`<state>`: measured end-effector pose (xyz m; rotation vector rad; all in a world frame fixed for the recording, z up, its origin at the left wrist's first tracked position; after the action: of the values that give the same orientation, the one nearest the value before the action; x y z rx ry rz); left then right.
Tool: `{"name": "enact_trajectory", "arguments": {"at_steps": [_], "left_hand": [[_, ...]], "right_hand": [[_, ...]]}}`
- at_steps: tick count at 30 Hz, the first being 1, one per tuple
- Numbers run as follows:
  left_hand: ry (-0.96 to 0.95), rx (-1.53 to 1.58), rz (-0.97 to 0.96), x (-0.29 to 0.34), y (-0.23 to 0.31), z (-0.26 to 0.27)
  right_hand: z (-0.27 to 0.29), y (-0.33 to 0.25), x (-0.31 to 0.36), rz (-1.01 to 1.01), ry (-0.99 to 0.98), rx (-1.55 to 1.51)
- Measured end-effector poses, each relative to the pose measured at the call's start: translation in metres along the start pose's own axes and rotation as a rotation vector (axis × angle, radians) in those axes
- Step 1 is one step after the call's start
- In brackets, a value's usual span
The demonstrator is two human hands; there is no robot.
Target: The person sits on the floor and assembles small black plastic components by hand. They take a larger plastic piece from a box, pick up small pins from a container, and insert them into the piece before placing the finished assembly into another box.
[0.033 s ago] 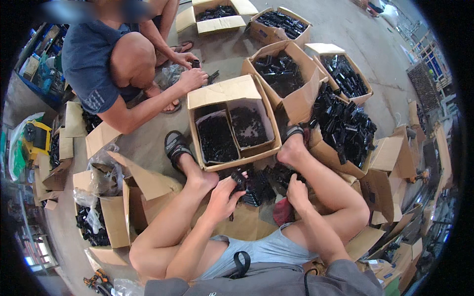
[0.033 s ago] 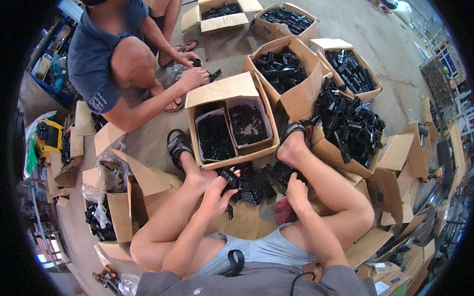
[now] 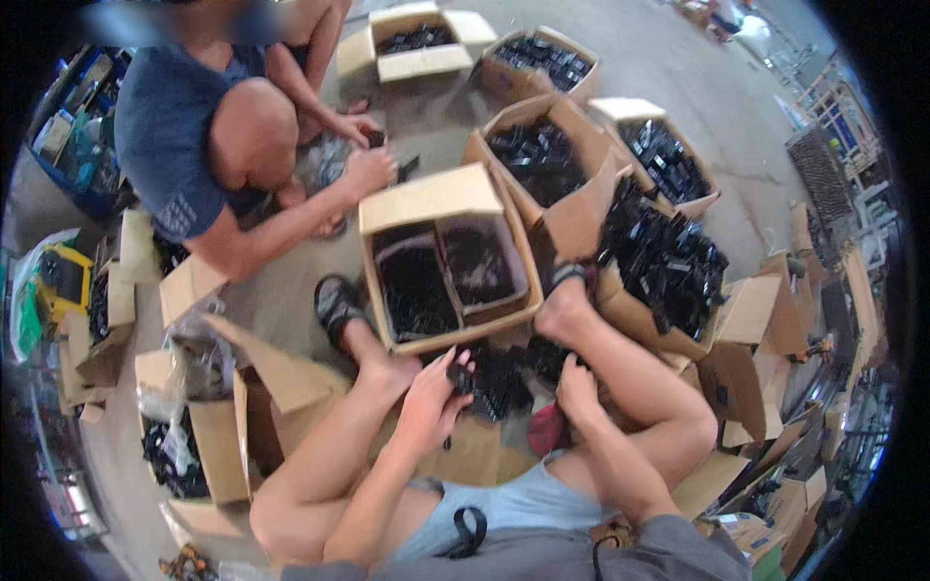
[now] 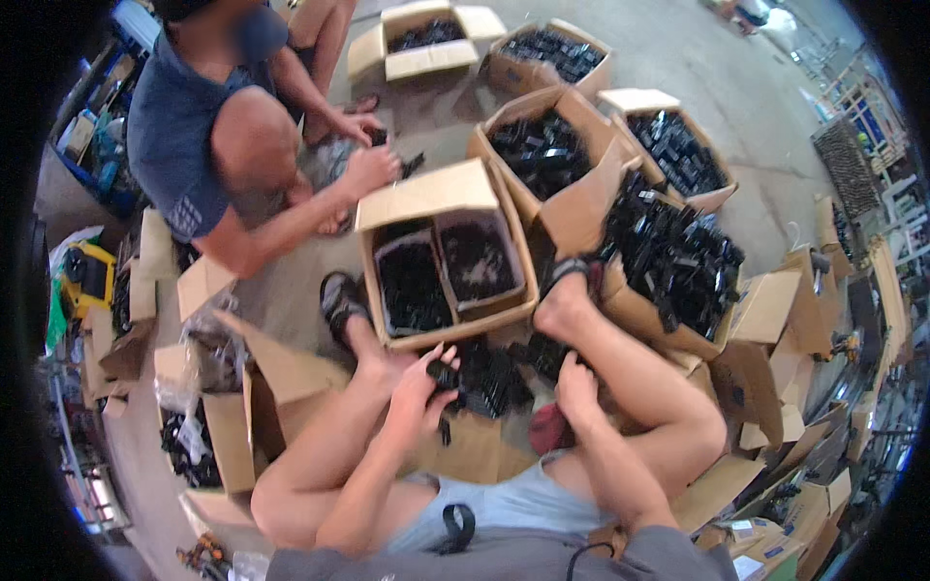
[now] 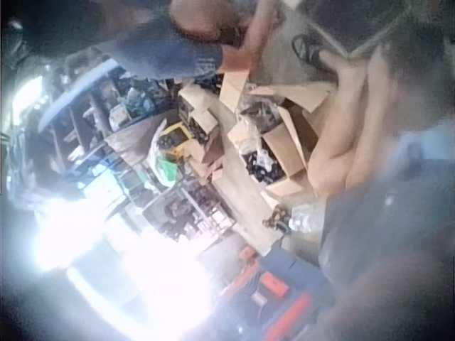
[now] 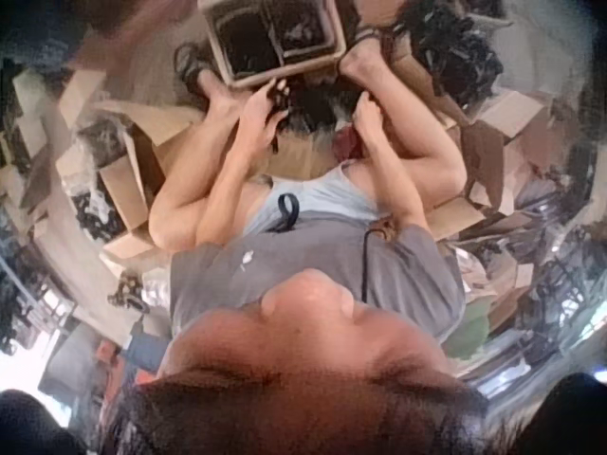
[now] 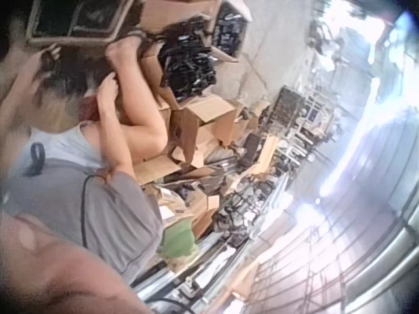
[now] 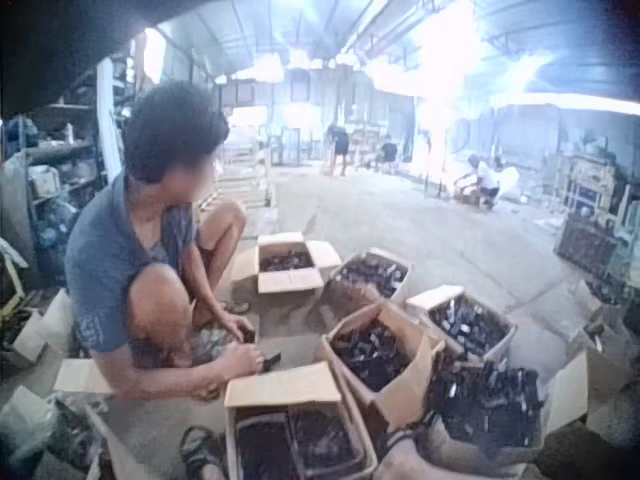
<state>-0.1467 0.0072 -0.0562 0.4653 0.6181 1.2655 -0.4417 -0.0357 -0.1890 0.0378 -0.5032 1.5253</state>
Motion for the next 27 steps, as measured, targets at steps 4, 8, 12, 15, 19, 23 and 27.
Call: {"name": "enact_trajectory", "arguments": {"at_steps": [4, 8, 12, 15, 19, 23, 27], "left_hand": [[0.084, -0.092, -0.170, -0.005, 0.011, 0.017], [0.015, 0.228, 0.122, -0.002, 0.003, 0.014], [0.042, 0.986, 0.454, 0.011, -0.021, -0.024], [-0.005, 1.010, 0.471, 0.014, -0.026, -0.026], [-0.036, 0.879, 0.518, 0.008, -0.021, -0.015], [0.032, 0.882, 0.471, 0.022, -0.048, -0.042], [0.077, 0.676, 0.642, 0.025, -0.043, -0.065]], "right_hand": [[0.041, -0.025, 0.002, -0.009, 0.079, -0.198], [0.085, -0.077, 0.002, 0.198, 0.147, -1.039], [0.091, -0.137, 0.006, 0.106, -0.279, -1.480], [0.097, -0.166, 0.017, 0.344, -0.202, -1.204], [0.105, -0.183, 0.033, 0.394, -0.183, -0.990], [0.083, -0.175, 0.043, 0.462, -0.021, -1.041], [0.083, -0.159, 0.051, 0.403, 0.095, -1.056]]}}
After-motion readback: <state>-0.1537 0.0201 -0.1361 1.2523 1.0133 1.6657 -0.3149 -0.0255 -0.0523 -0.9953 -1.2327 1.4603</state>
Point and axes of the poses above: each hand's wrist, its own x-axis away from the middle knuckle, its own z-axis out of the back of the hand, y = z × x, the point moved 4 cm from there along -x, towards the middle knuckle, and after that the axes turned 10 degrees about -x, right-handed, at the moved point
